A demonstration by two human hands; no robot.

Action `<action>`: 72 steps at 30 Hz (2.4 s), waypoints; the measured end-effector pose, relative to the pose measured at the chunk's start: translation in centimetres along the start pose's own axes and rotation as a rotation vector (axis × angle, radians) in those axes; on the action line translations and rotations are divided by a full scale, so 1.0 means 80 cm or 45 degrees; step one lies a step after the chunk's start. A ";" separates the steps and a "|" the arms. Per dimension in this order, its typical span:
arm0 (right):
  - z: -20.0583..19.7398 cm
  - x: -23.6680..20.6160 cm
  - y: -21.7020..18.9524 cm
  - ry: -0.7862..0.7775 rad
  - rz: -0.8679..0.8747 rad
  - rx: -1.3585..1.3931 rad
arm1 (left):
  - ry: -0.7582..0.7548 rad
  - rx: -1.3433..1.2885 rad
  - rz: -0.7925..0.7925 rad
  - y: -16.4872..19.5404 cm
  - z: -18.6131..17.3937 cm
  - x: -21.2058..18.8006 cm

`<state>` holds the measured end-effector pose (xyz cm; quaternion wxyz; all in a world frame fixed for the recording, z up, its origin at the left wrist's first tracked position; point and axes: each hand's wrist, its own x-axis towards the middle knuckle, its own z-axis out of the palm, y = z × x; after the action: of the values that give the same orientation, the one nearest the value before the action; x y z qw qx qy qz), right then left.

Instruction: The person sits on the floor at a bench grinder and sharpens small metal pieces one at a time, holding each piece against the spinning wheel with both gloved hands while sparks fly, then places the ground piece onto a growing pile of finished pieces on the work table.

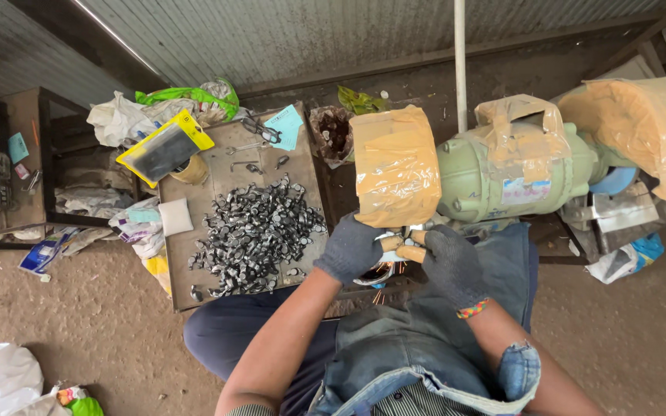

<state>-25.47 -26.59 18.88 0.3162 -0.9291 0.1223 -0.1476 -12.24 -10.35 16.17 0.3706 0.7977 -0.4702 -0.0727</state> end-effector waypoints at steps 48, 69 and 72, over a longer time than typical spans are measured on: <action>-0.002 -0.073 -0.047 -0.078 -0.279 0.362 | 0.364 -0.888 -0.557 0.081 0.028 -0.133; 0.004 -0.003 0.030 -0.078 -0.214 0.275 | -0.088 0.012 0.039 -0.009 0.017 -0.025; 0.011 -0.003 0.029 -0.037 -0.250 -0.081 | -0.003 0.049 0.039 -0.003 0.019 -0.034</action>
<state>-25.72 -27.79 16.69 0.2723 -0.9482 0.0309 -0.1605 -14.25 -8.89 14.30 0.3559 0.7973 -0.4840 -0.0588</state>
